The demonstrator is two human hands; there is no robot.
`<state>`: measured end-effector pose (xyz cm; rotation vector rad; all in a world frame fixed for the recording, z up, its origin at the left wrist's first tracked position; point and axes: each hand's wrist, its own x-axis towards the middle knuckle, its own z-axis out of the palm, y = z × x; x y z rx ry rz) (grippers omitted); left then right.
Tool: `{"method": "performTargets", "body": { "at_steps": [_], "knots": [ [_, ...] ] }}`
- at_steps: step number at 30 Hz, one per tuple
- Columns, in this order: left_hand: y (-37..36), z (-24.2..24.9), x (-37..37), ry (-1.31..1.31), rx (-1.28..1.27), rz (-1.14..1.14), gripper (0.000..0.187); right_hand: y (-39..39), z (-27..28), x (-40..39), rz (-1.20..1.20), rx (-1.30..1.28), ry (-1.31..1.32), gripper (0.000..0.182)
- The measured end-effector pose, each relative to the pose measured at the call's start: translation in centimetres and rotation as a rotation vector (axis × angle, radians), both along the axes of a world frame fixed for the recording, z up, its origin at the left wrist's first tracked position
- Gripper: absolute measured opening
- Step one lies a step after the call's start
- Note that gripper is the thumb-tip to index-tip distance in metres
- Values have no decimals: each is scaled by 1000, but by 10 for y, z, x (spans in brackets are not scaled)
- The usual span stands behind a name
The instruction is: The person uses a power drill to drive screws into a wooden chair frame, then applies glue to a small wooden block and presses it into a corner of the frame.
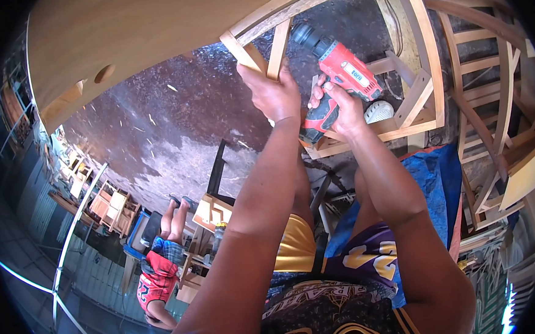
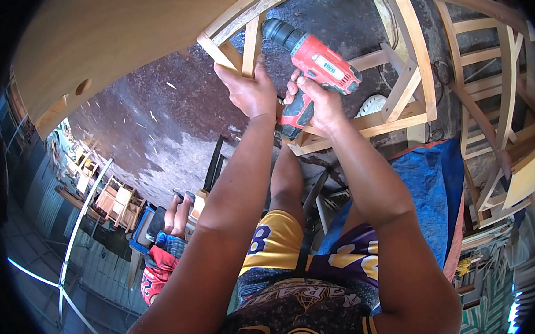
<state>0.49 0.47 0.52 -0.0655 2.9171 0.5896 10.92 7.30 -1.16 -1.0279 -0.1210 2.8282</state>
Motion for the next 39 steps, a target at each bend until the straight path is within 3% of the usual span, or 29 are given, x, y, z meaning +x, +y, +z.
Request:
{"method": "performTargets", "body": {
  "at_steps": [7, 32, 39],
  "knots": [
    [1, 1, -2, -45, -15, 31, 81, 5, 2, 0, 39, -27, -30, 21],
    [2, -3, -1, 19, -62, 35, 78, 5, 6, 18, -78, -149, 11, 19],
    [5, 2, 0, 4, -35, 34, 75, 22, 29, 68, -98, -113, 55, 43]
  ]
}}
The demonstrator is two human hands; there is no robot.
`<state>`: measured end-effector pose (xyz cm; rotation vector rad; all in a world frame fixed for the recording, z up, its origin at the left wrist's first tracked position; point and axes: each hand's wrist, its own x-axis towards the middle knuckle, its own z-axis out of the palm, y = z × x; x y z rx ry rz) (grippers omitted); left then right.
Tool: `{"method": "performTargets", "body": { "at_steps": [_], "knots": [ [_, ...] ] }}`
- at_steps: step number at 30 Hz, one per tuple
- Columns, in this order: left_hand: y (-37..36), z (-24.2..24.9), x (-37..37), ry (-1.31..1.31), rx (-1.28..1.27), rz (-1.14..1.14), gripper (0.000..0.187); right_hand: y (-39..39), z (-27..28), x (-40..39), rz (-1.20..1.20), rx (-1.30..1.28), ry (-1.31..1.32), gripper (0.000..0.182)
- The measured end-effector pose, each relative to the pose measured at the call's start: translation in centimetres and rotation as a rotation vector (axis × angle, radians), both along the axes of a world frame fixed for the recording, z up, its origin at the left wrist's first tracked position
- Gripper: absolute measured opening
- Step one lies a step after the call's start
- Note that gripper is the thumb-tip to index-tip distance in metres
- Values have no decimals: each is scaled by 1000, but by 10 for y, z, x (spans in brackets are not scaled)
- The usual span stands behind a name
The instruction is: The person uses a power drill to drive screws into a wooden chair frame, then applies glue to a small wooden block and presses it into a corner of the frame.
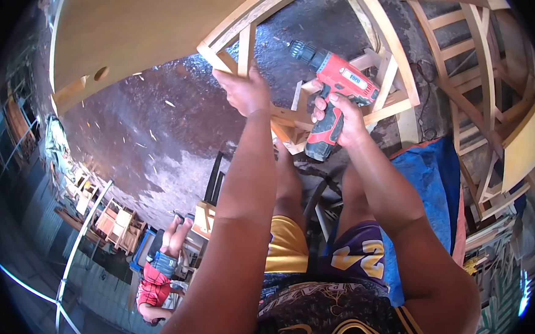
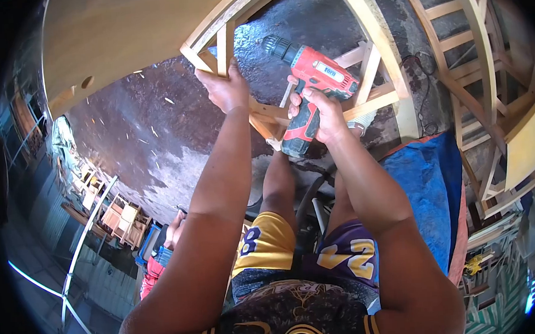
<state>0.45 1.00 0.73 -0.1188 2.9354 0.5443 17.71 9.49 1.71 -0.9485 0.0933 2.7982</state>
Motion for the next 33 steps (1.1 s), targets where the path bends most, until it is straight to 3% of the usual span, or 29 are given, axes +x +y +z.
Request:
{"method": "performTargets", "body": {
  "at_steps": [4, 16, 20, 21, 28, 30, 33],
  "knots": [
    [0, 0, -1, -23, 20, 34, 66, 14, 21, 6, 83, 63, -12, 45],
    [3, 8, 1, 22, 62, -22, 72, 15, 67, 55, 47, 178, -146, 51],
    [-8, -1, -6, -81, 127, -23, 78, -5, 72, 48, -30, 260, -245, 49],
    [4, 19, -2, -111, 79, 22, 77, -13, 76, 44, -76, 232, -263, 48],
    [-6, 13, -7, -157, 198, -4, 77, -63, 91, 21, -274, 185, -328, 49],
    [-5, 12, -6, -79, 223, -4, 77, -73, 97, 19, -287, 207, -342, 38],
    [-3, 19, -4, -109, 210, 8, 79, -86, 104, 20, -328, 192, -330, 36]
  ]
}}
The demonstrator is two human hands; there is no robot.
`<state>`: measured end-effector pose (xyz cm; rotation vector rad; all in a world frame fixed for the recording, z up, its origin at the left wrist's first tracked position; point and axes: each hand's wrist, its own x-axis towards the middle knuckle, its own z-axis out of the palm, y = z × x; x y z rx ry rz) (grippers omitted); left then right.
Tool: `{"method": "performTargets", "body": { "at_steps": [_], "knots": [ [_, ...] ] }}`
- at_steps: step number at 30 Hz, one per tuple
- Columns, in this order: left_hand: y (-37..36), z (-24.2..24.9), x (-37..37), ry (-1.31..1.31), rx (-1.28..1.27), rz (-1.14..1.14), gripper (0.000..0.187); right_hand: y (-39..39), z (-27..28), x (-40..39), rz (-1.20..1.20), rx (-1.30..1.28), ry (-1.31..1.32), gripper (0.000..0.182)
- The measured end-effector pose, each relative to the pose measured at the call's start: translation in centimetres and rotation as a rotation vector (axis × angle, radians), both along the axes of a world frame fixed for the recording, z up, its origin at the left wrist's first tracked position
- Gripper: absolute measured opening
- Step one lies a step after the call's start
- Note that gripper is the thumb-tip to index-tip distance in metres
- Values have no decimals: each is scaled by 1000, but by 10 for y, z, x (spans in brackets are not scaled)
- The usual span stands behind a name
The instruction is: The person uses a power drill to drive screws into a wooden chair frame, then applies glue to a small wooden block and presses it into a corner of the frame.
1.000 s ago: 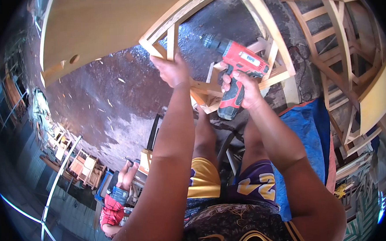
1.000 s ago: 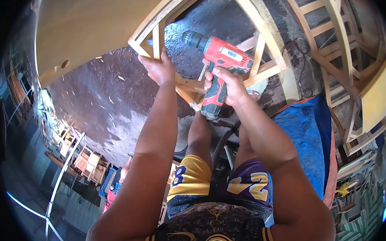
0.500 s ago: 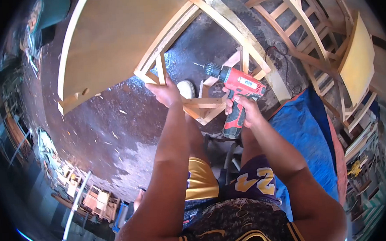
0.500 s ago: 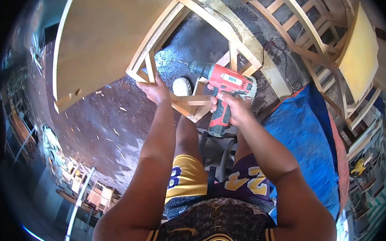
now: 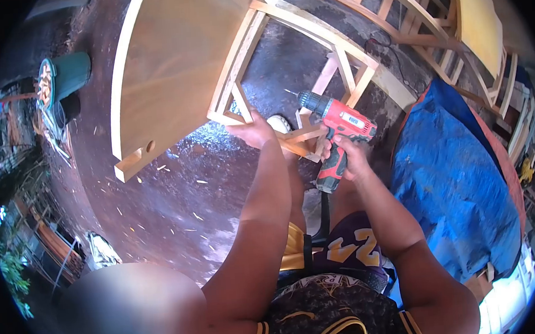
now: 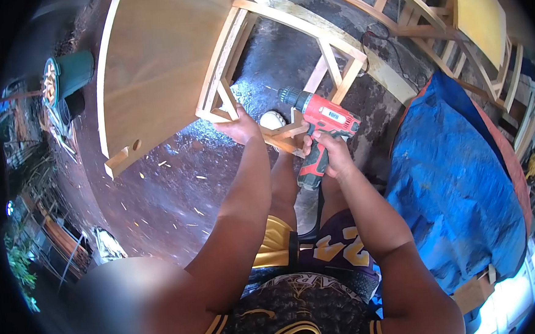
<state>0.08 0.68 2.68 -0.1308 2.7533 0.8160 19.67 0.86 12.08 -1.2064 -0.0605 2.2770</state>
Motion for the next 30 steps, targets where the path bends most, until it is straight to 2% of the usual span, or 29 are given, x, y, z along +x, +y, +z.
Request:
{"method": "performTargets", "body": {
  "at_steps": [7, 9, 13, 15, 16, 18, 19, 20, 22, 23, 24, 25, 26, 27, 29, 30],
  "knots": [
    [-9, -18, -3, 28, 69, -34, 80, -26, -2, 21, -75, 19, 20, 34],
    [-8, -10, -1, 3, 82, -43, 82, -30, -1, 29, -60, 31, -37, 39],
    [-7, 2, 0, -46, 170, -44, 83, -34, 7, 45, -90, 51, -4, 38],
    [-15, -6, -5, -100, 268, -57, 84, -36, 15, 52, -105, 30, -2, 40],
    [-21, -10, -9, -114, 274, -105, 92, -37, 18, 57, -117, 36, 2, 40],
    [-43, -31, -19, -100, 308, -145, 95, -41, 22, 65, -162, 17, 46, 26],
    [-48, -29, -21, -88, 340, -175, 98, -44, 25, 69, -177, 26, 53, 26],
    [-49, -3, -14, -80, 267, -203, 98, -46, 28, 75, -165, 19, 46, 24],
    [-78, -5, -18, 77, 214, -436, 86, -52, 40, 86, -184, 32, 33, 23],
    [-90, 4, -21, 151, 147, -648, 78, -54, 49, 92, -132, 54, 18, 23],
    [-97, 21, -15, 54, 183, -765, 69, -57, 59, 103, -94, 80, -16, 24],
    [-101, 35, -14, -172, 263, -877, 64, -64, 62, 110, -95, 113, -80, 27],
    [-93, 83, 9, -395, 273, -942, 64, -67, 78, 120, -90, 186, -109, 25],
    [-103, 64, -1, -439, 381, -1189, 65, -70, 96, 129, -69, 243, -164, 24],
    [-92, 99, 17, -753, 270, -1371, 59, -82, 132, 153, -142, 288, -130, 17],
    [-86, 124, 31, -797, 232, -1477, 56, -90, 160, 161, -266, 233, -111, 13]
  ]
}}
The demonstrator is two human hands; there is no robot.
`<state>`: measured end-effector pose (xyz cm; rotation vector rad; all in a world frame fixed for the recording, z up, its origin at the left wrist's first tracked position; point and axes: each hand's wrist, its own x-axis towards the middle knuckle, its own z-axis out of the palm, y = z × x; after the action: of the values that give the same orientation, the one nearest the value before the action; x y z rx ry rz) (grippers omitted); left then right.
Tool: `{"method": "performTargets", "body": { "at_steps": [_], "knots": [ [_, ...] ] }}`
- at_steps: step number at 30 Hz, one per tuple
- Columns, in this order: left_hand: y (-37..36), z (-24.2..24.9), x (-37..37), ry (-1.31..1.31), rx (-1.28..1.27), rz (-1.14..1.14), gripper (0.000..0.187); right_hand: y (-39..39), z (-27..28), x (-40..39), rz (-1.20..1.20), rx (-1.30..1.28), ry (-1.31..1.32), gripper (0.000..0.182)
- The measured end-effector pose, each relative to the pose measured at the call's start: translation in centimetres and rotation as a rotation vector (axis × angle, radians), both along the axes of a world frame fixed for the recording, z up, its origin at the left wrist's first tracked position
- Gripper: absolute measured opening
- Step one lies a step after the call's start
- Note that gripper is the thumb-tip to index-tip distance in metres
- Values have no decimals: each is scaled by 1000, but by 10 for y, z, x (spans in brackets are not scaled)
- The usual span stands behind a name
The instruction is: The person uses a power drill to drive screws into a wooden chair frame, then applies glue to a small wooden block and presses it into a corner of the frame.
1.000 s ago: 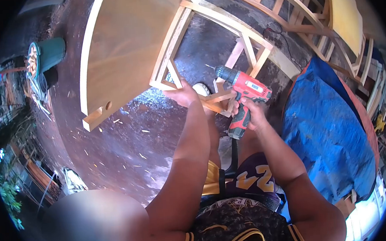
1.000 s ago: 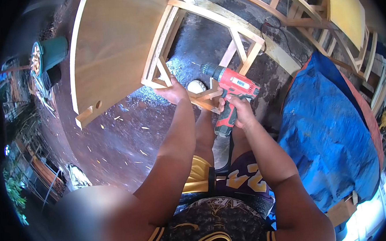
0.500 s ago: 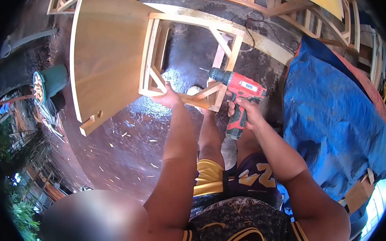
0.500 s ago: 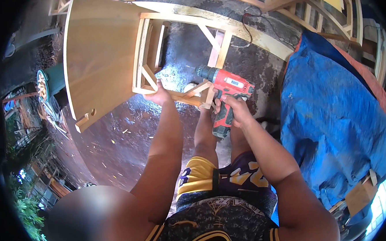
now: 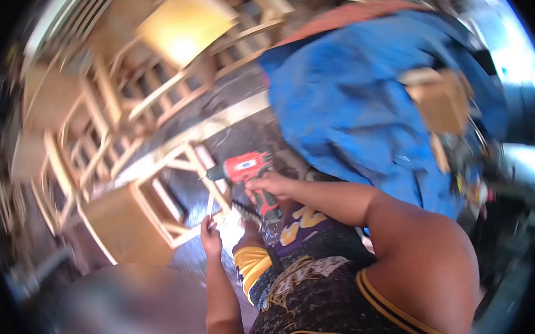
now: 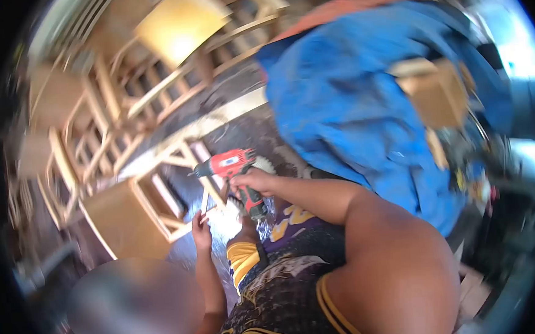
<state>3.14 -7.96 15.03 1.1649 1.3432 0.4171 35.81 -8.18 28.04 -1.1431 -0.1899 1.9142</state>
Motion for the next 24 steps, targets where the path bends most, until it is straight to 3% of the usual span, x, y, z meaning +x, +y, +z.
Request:
{"method": "performTargets", "body": {
  "at_steps": [3, 7, 9, 14, 15, 17, 19, 24],
  "knots": [
    [21, 49, 32, 19, -37, -265, 49, -40, 41, 26, -146, 33, -90, 14],
    [55, 61, 39, 58, -2, -555, 45, -115, 89, 40, -372, 137, -181, 15],
    [72, 83, 48, 70, 92, -702, 44, -157, 128, 40, -635, 143, -149, 16],
    [99, 105, 89, 35, -25, -749, 41, -270, 173, 50, -1160, 210, -457, 18],
    [95, 123, 109, 12, -29, -795, 41, -291, 180, 54, -1240, 239, -560, 18],
    [81, 159, 150, -29, 39, -949, 41, -330, 196, 64, -1536, 256, -516, 16],
    [66, 184, 186, -48, 72, -1065, 43, -374, 205, 85, -1680, 315, -714, 15],
    [18, 242, 290, -242, 188, -1267, 43, -458, 249, 147, -1909, 278, -718, 16]
  ]
}}
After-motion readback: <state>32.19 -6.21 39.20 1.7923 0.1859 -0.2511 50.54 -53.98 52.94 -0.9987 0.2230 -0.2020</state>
